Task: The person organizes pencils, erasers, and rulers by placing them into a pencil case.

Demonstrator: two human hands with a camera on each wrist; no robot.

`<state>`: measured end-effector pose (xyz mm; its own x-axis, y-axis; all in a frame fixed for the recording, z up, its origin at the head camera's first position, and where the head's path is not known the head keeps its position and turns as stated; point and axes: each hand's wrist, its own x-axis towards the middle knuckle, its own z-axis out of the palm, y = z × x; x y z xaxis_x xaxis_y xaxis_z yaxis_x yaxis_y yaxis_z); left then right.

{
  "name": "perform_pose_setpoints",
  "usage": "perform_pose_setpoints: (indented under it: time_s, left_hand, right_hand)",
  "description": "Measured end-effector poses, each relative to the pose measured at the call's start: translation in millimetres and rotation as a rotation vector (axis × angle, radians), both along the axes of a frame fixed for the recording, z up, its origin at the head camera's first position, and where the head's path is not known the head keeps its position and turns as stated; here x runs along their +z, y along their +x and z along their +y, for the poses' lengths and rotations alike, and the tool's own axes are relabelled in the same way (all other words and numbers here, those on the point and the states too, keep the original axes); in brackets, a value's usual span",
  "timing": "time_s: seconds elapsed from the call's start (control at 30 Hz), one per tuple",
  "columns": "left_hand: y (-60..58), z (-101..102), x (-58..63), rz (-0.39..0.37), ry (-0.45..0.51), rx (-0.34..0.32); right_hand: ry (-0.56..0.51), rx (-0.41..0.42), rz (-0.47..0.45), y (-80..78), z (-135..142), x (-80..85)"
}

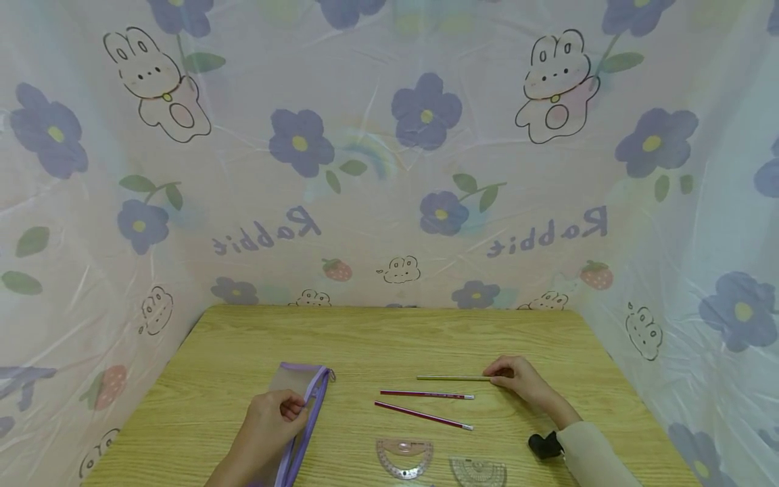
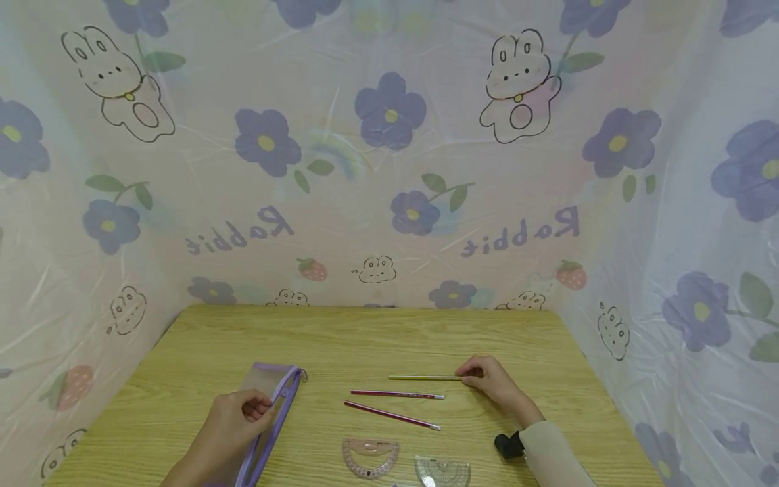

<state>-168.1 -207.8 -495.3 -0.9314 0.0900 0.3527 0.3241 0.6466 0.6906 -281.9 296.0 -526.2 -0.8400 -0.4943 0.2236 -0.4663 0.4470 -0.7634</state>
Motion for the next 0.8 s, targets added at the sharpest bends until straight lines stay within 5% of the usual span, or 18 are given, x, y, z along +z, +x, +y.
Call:
perform_pose_setpoints:
  time_s: [0.8]
  left_hand:
    - [0.1, 0.4, 3.5, 0.013, 0.006, 0.010]
  right_hand:
    - [-0.005, 0.030, 0.066, 4.2, 2.8, 3.2]
